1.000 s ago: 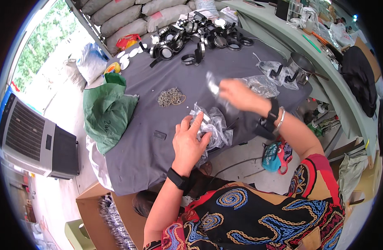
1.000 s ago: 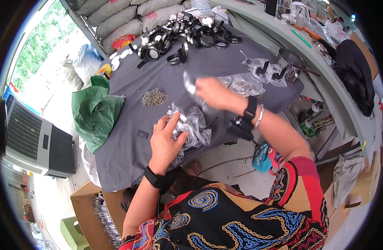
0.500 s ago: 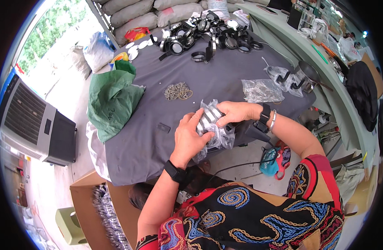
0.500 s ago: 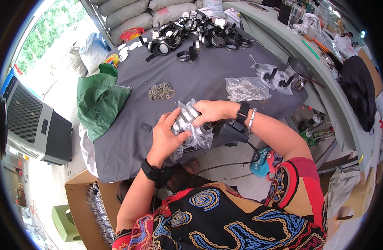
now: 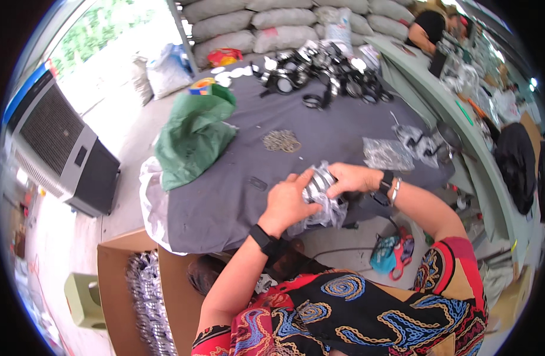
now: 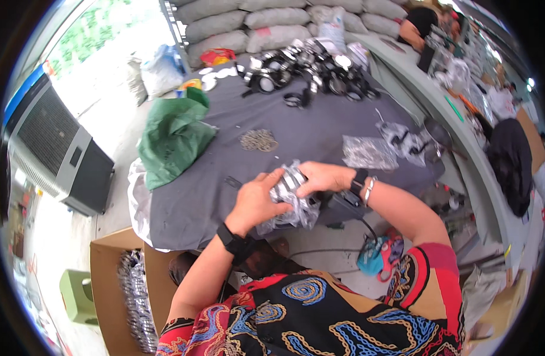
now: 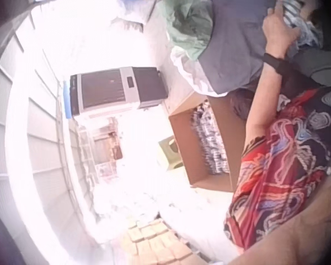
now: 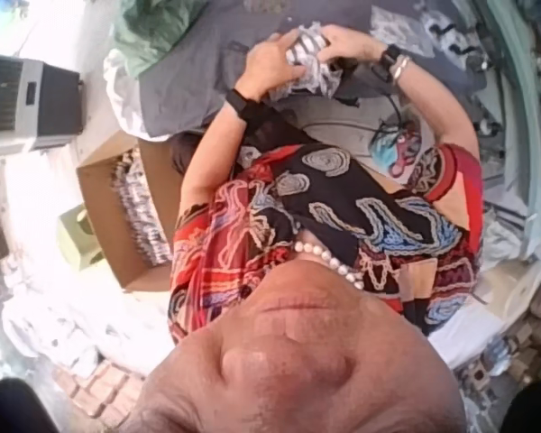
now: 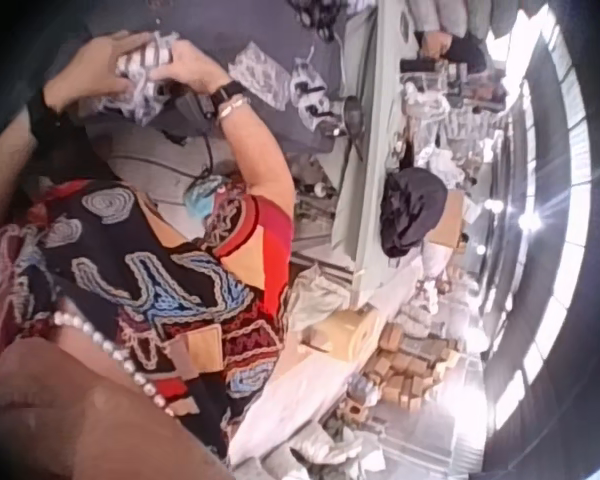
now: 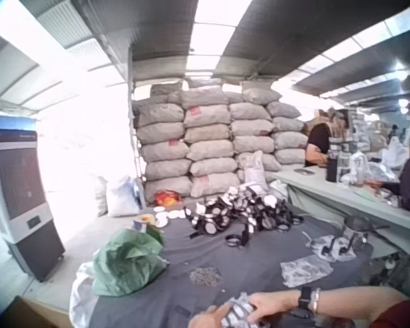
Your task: Packing small circular metal parts into plastic bags, securing them with rubber bands, and placing them into a cardboard box.
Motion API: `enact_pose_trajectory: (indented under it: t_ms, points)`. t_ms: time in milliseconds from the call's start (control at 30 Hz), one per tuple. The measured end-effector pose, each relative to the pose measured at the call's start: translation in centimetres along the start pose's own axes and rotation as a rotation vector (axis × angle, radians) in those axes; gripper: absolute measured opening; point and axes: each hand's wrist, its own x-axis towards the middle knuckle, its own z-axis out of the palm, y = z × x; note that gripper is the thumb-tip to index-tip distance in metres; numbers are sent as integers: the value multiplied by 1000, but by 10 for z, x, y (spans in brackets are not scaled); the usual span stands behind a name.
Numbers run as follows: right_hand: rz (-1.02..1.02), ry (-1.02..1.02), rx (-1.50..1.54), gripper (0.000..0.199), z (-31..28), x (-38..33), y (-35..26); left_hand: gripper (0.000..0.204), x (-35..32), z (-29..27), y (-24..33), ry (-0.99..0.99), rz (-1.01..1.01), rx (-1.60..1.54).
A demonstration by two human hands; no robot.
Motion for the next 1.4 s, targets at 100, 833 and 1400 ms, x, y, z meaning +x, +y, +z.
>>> enact_pose_trajectory:
  t_ms: [100,833,1400]
  points:
    - [-64,65,31,32,19,6,-1,82,-15,8,-10,61,-20,-49]
    - [-453,-826,-317,29,399,375,-213,79,-369,-271,-139,776,-722,153]
    - [-29,-1065,-933,38,543,522,4,95,-477,-83,-339,695,-1172,-141]
